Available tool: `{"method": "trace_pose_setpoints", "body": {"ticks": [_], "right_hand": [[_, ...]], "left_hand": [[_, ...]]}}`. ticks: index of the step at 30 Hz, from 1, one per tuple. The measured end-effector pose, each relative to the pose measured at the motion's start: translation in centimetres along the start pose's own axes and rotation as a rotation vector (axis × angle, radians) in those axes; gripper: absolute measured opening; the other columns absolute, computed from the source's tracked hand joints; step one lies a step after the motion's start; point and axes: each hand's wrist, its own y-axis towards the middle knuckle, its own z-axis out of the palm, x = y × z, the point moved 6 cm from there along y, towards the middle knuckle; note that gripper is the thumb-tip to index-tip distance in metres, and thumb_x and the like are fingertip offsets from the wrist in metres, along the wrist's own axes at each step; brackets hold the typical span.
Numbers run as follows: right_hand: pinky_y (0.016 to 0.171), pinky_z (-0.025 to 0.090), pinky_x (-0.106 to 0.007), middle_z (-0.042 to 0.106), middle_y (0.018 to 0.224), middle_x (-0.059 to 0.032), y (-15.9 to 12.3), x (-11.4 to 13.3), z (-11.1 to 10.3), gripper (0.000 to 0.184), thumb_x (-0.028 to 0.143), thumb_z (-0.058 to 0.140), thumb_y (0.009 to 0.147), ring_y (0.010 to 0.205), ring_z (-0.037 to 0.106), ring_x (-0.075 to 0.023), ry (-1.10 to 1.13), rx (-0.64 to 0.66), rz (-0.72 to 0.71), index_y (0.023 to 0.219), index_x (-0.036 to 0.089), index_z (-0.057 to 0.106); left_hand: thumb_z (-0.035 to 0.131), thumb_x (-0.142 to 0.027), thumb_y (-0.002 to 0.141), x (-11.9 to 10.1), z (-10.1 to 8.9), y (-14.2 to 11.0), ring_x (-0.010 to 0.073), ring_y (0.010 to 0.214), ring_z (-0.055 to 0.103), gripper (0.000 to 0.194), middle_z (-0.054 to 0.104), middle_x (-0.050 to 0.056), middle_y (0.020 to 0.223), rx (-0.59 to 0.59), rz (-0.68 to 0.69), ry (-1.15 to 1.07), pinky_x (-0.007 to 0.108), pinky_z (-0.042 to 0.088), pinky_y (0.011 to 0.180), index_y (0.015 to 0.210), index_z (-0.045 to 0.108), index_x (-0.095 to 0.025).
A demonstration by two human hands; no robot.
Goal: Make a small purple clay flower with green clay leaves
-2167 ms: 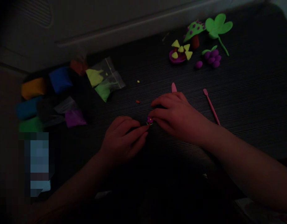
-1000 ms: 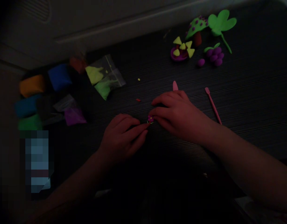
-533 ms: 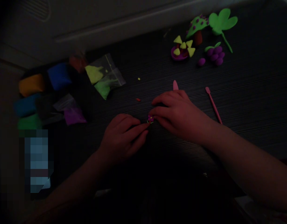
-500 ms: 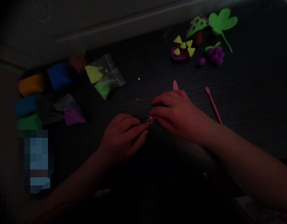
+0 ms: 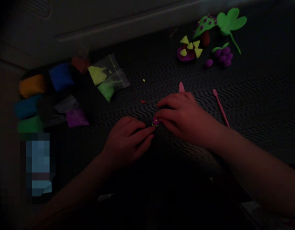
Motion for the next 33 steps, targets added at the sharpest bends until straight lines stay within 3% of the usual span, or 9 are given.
{"method": "trace_pose_setpoints", "body": {"ticks": [33], "right_hand": [[0.089,0.031,-0.043,0.058,0.108,-0.007,0.0,-0.12,0.02,0.024,0.028,0.048,0.081,0.102,0.05,-0.0224,0.011,0.0,-0.015,0.099,0.022,0.062]], "left_hand": [[0.053,-0.025,0.078,0.43,-0.1,-0.06,0.0143,0.077,0.051,0.019,0.061,0.004,0.082,-0.025,-0.051,-0.09,0.032,0.042,0.071,0.093,0.061,-0.016]]}}
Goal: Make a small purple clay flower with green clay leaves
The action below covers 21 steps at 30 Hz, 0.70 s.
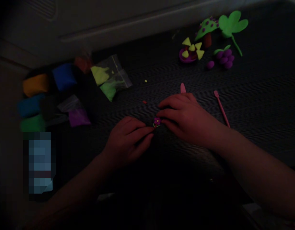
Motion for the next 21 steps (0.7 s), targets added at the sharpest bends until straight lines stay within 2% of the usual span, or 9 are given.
{"method": "trace_pose_setpoints", "body": {"ticks": [11,18,21], "right_hand": [[0.09,0.032,-0.043,0.058,0.108,-0.006,-0.1,0.0,0.0,0.023,0.026,0.049,0.081,0.101,0.051,-0.0211,-0.015,0.002,-0.015,0.1,0.023,0.06],[0.089,0.036,-0.044,0.058,0.107,-0.0062,-0.7,0.7,0.2,0.022,0.024,0.054,0.078,0.097,0.053,-0.022,-0.014,-0.108,-0.134,0.099,0.027,0.058],[0.09,0.036,-0.046,0.057,0.108,-0.0053,-0.7,0.8,0.5,0.024,0.026,0.051,0.08,0.099,0.052,-0.0222,0.0,-0.083,-0.14,0.103,0.027,0.057]], "left_hand": [[0.054,-0.021,0.077,0.7,-0.8,0.2,0.0123,0.077,0.052,0.017,0.061,0.003,0.083,-0.102,-0.111,-0.12,0.029,0.044,0.074,0.091,0.062,-0.015],[0.053,-0.024,0.079,1.2,-1.3,0.4,0.0121,0.08,0.054,0.016,0.063,0.004,0.082,-0.183,-0.181,-0.2,0.029,0.044,0.078,0.088,0.063,-0.015],[0.052,-0.025,0.08,1.7,-1.4,0.4,0.0121,0.081,0.055,0.017,0.063,0.004,0.082,-0.198,-0.213,-0.236,0.03,0.043,0.079,0.088,0.064,-0.016]]}}
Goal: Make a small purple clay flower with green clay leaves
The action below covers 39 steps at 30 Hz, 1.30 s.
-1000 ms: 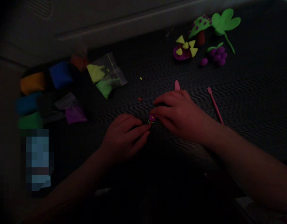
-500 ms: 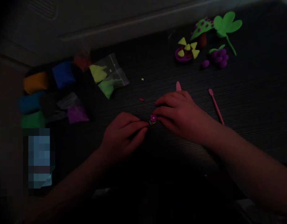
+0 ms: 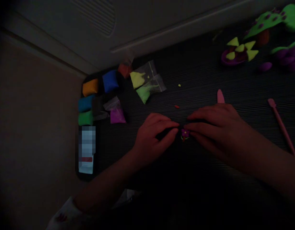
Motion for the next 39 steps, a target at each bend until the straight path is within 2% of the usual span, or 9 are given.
{"method": "trace_pose_setpoints", "body": {"ticks": [4,11,22,39], "right_hand": [[0.091,0.036,-0.045,0.056,0.108,-0.0051,0.0,0.4,-0.2,0.024,0.025,0.05,0.08,0.1,0.051,-0.0211,0.027,-0.004,-0.008,0.103,0.026,0.057],[0.086,0.04,-0.04,0.055,0.108,-0.0055,0.1,0.8,-0.1,0.03,0.02,0.056,0.077,0.099,0.051,-0.0203,0.038,-0.021,-0.03,0.106,0.024,0.056],[0.086,0.038,-0.039,0.055,0.108,-0.005,0.2,1.0,0.0,0.033,0.018,0.056,0.077,0.1,0.049,-0.0187,0.056,0.002,-0.015,0.109,0.025,0.054],[0.084,0.039,-0.038,0.056,0.107,-0.005,0.3,1.0,0.1,0.032,0.018,0.054,0.078,0.097,0.049,-0.0181,0.078,0.021,-0.011,0.11,0.024,0.054]], "left_hand": [[0.053,-0.026,0.079,0.3,-0.2,0.1,0.012,0.082,0.055,0.017,0.063,0.004,0.083,0.018,-0.079,-0.057,0.029,0.043,0.08,0.088,0.064,-0.016],[0.053,-0.028,0.08,0.5,-0.2,0.2,0.0118,0.085,0.054,0.018,0.063,0.002,0.085,0.115,-0.18,-0.104,0.028,0.041,0.081,0.087,0.065,-0.017],[0.055,-0.028,0.078,0.5,0.0,0.3,0.0117,0.082,0.055,0.013,0.064,0.0,0.082,0.163,-0.175,-0.12,0.029,0.041,0.08,0.081,0.065,-0.019],[0.059,-0.031,0.075,0.9,0.2,0.5,0.0119,0.083,0.054,0.013,0.063,-0.001,0.082,0.216,-0.249,-0.144,0.029,0.041,0.08,0.081,0.066,-0.021]]}}
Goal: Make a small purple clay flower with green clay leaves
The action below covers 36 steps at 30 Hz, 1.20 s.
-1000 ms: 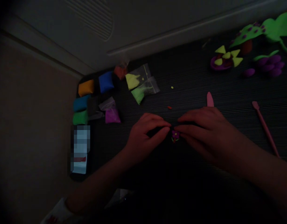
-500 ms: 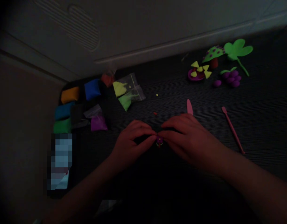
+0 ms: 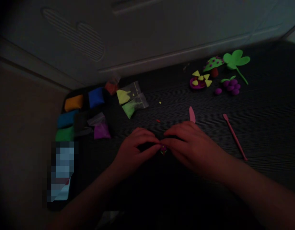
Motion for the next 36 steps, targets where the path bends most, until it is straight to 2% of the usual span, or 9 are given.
{"method": "trace_pose_setpoints", "body": {"ticks": [12,15,19,22,28,32,36], "right_hand": [[0.086,0.039,-0.037,0.057,0.107,-0.0065,0.1,0.1,-0.4,0.034,0.016,0.053,0.077,0.099,0.05,-0.0186,0.005,-0.029,0.026,0.11,0.022,0.055],[0.085,0.039,-0.038,0.057,0.107,-0.0063,0.1,-0.1,-0.5,0.033,0.018,0.054,0.077,0.099,0.05,-0.019,-0.007,-0.023,0.042,0.11,0.022,0.055],[0.087,0.038,-0.038,0.057,0.106,-0.0061,0.1,-0.3,-0.7,0.03,0.018,0.053,0.078,0.099,0.05,-0.0182,-0.017,-0.031,0.059,0.108,0.022,0.056],[0.088,0.037,-0.038,0.056,0.107,-0.0059,0.0,-0.5,-0.7,0.029,0.018,0.053,0.078,0.098,0.05,-0.0177,-0.016,-0.024,0.068,0.107,0.022,0.056],[0.087,0.038,-0.038,0.056,0.108,-0.0053,-0.2,-0.8,-0.5,0.029,0.02,0.053,0.078,0.099,0.049,-0.0172,-0.025,-0.029,0.07,0.107,0.023,0.056],[0.089,0.037,-0.038,0.056,0.107,-0.0056,-0.2,-0.8,-0.5,0.028,0.02,0.053,0.079,0.099,0.05,-0.0171,-0.023,-0.02,0.08,0.106,0.022,0.057],[0.089,0.037,-0.04,0.057,0.106,-0.0061,-0.1,-0.9,-0.6,0.026,0.021,0.053,0.078,0.099,0.05,-0.0182,-0.033,-0.032,0.09,0.104,0.022,0.059]], "left_hand": [[0.059,-0.03,0.075,0.0,-0.4,-0.1,0.0116,0.08,0.056,0.012,0.064,-0.001,0.081,-0.043,-0.022,-0.006,0.028,0.044,0.077,0.08,0.066,-0.022],[0.059,-0.029,0.075,0.4,-1.3,-0.1,0.0118,0.08,0.056,0.011,0.063,0.0,0.081,-0.109,-0.032,0.028,0.027,0.045,0.075,0.08,0.066,-0.022],[0.058,-0.029,0.076,1.3,-3.1,-0.1,0.0129,0.083,0.054,0.012,0.063,0.001,0.082,-0.241,-0.025,0.181,0.029,0.043,0.077,0.082,0.065,-0.021],[0.056,-0.03,0.077,1.9,-3.9,0.1,0.0133,0.084,0.053,0.014,0.062,0.001,0.083,-0.296,-0.022,0.29,0.03,0.042,0.078,0.084,0.064,-0.021],[0.054,-0.029,0.079,2.4,-3.9,0.5,0.0135,0.083,0.053,0.016,0.064,0.001,0.082,-0.3,-0.006,0.409,0.031,0.039,0.08,0.083,0.065,-0.019],[0.052,-0.03,0.08,2.6,-3.7,0.6,0.0144,0.083,0.052,0.017,0.063,0.001,0.082,-0.274,-0.031,0.433,0.032,0.039,0.078,0.084,0.065,-0.019],[0.052,-0.029,0.08,2.8,-4.0,0.5,0.0144,0.083,0.052,0.017,0.063,0.002,0.083,-0.307,-0.037,0.412,0.032,0.04,0.078,0.085,0.064,-0.018]]}}
